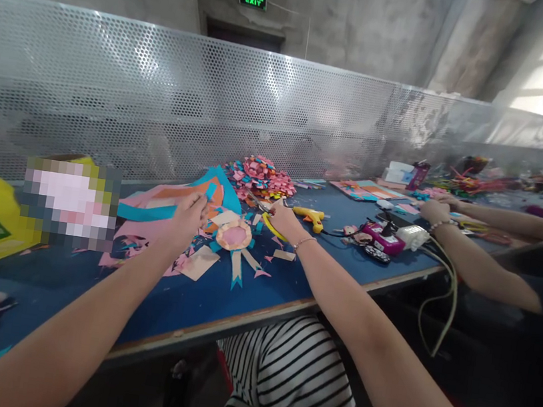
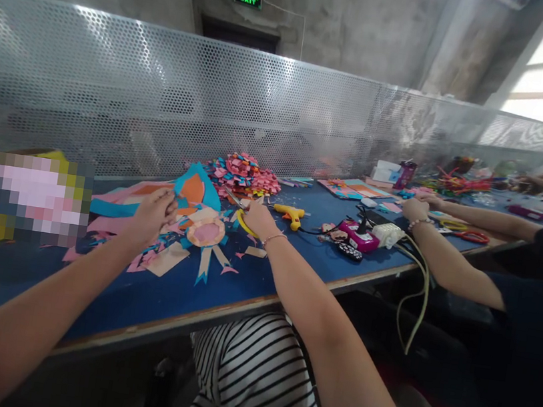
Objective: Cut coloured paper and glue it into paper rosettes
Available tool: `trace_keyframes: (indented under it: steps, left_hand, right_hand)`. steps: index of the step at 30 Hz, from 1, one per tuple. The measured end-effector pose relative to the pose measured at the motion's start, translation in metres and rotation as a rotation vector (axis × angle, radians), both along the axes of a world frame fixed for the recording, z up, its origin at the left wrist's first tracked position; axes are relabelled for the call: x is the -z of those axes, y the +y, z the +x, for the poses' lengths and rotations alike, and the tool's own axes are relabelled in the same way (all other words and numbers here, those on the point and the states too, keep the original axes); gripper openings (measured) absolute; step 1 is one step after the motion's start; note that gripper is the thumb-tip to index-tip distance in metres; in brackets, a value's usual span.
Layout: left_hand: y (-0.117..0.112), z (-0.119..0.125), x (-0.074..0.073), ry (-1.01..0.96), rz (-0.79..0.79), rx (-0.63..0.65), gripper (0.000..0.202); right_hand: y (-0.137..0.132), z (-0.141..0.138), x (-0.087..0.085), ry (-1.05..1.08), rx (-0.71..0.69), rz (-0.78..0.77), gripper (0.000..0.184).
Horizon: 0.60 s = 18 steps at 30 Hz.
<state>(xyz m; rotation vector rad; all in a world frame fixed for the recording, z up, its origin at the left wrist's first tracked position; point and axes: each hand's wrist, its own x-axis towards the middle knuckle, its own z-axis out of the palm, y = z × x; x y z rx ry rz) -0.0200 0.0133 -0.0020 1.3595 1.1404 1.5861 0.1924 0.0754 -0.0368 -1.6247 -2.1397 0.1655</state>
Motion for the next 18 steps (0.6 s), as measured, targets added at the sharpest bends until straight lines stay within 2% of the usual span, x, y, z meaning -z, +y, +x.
trace_keyframes:
  steps: [3, 6, 10, 14, 18]
  left_hand:
    - [-0.002, 0.002, -0.006, -0.175, -0.043, 0.074, 0.008]
    - [-0.002, 0.004, -0.009, -0.25, -0.025, 0.094, 0.014]
    - [0.001, 0.003, -0.004, -0.24, -0.009, 0.053, 0.021]
    - [0.003, 0.0, 0.002, -0.146, 0.021, 0.073, 0.022]
    - [0.005, -0.002, 0.006, -0.105, 0.071, 0.041, 0.033]
  right_hand:
    - [-0.001, -0.002, 0.002, 0.024, 0.003, -0.029, 0.032]
    - [-0.002, -0.001, 0.004, 0.022, -0.01, -0.064, 0.031]
    - [-0.004, -0.001, 0.005, -0.023, -0.064, -0.127, 0.036]
    - [-0.007, -0.004, 0.004, -0.163, -0.125, -0.052, 0.035]
    - [-0.01, -0.007, 0.005, -0.23, -0.149, -0.003, 0.036]
